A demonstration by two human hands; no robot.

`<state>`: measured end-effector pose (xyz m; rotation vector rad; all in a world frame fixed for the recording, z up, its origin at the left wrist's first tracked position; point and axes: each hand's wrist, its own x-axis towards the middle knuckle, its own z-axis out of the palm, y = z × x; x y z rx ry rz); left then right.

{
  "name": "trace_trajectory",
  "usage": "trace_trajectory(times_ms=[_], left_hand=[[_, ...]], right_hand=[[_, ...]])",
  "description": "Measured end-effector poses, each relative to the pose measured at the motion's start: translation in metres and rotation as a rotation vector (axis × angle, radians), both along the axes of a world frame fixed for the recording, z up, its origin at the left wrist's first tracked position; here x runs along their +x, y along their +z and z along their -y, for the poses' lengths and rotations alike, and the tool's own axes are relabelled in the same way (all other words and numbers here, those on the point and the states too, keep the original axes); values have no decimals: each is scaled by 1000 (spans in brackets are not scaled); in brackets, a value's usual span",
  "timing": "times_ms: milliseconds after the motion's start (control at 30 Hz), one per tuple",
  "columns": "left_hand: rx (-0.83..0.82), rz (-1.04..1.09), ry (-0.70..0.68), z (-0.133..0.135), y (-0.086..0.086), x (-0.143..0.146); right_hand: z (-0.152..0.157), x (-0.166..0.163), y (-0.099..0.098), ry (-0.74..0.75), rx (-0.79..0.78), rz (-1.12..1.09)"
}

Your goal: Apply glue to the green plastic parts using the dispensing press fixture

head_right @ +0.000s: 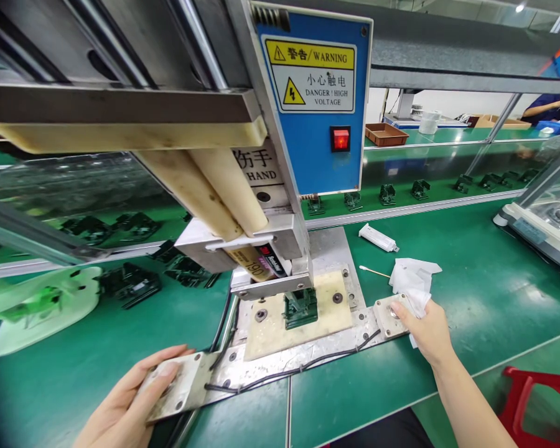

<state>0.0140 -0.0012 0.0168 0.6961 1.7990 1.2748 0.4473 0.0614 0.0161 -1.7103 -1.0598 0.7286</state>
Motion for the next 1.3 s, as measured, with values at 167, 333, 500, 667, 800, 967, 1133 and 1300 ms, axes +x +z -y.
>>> trace_trajectory(times_ms=[167, 333, 500, 667, 800, 967, 1133, 1300], left_hand=[[-9, 11, 2, 1, 0, 1], [12, -21, 3, 1, 2, 2], [3, -28, -3, 0, 2, 2], [-10, -71, -16, 0, 6, 6], [-25, -83, -21, 0, 14, 15], [-41, -149, -32, 0, 24, 28], [-17, -187, -36, 3, 30, 35], [-51, -419, -29, 6, 34, 42]], right_hand=[[0, 0, 1, 7, -7, 14], [0, 0, 1, 4, -1, 18], [1, -1, 2, 4, -3, 21], [0, 4, -3, -17, 16, 25], [-6, 18, -9, 28, -30, 38], [-9, 33, -17, -3, -31, 107], [-7, 44, -24, -13, 10, 146], [-5, 53, -29, 26, 69, 216]])
